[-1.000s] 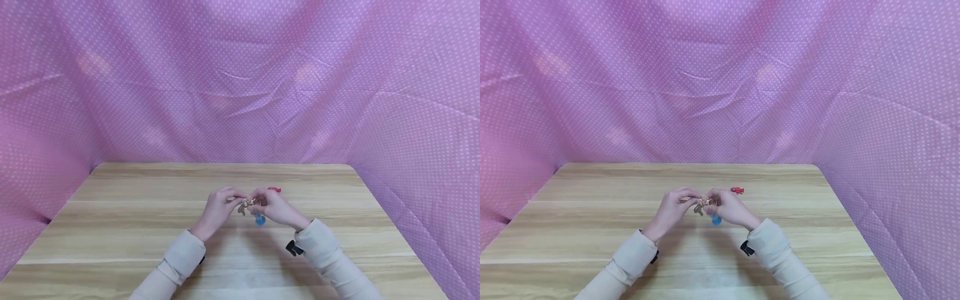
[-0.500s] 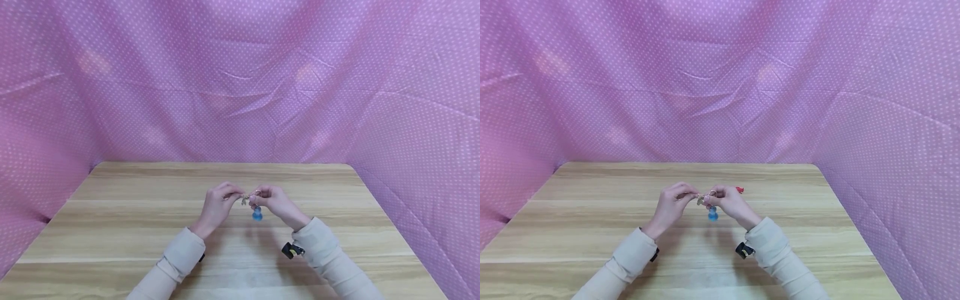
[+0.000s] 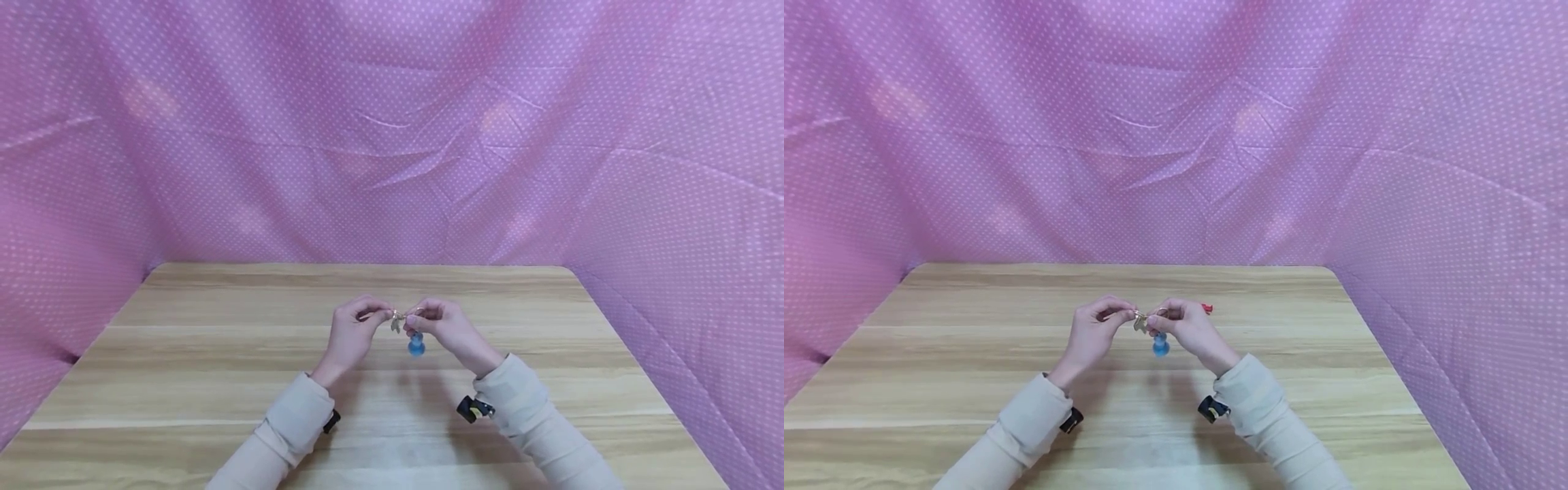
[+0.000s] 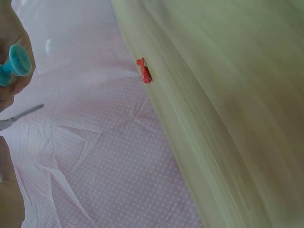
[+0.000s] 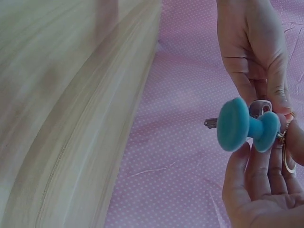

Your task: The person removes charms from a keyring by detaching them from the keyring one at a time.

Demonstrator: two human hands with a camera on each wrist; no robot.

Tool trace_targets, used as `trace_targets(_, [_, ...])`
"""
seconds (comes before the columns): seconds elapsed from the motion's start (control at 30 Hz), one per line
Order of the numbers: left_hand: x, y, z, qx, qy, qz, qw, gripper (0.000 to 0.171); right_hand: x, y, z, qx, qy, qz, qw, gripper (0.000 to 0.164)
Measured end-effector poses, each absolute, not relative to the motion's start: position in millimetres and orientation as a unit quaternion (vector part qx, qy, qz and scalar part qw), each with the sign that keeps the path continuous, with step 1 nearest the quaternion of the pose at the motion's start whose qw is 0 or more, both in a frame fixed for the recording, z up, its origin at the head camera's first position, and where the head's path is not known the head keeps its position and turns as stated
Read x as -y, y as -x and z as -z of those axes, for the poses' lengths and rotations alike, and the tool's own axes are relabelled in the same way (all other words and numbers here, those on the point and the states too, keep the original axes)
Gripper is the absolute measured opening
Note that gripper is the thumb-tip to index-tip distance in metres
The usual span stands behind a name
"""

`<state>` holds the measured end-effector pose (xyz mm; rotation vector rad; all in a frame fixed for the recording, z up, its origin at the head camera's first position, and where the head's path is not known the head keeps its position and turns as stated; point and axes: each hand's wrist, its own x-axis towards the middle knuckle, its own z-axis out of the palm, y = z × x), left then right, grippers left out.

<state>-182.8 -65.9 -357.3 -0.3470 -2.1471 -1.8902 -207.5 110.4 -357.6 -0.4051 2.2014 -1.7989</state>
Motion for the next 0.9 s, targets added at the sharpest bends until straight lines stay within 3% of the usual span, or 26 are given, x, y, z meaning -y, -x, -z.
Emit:
trace_targets(0.17, [64,183,359,0.717,0.075,0.688,0.084,0.009,-112,206,357,-0.756,0.144,0.623,0.139,0.021])
trace_targets(0.53, [64,197,383,0.705,0.111,0.697,0.069,0.019,-113,205,358,-0.768,0.121,0.617,0.121,0.019])
trace_targets(0.7, [66,199,387,0.758,0.167,0.621,0.109,0.017,-110,204,358,-0.774,0.135,0.611,0.102,0.016])
trace_targets(0.9, [65,195,385,0.815,0.244,0.471,0.232,0.011,-108,204,362,-0.791,0.156,0.587,0.074,0.016])
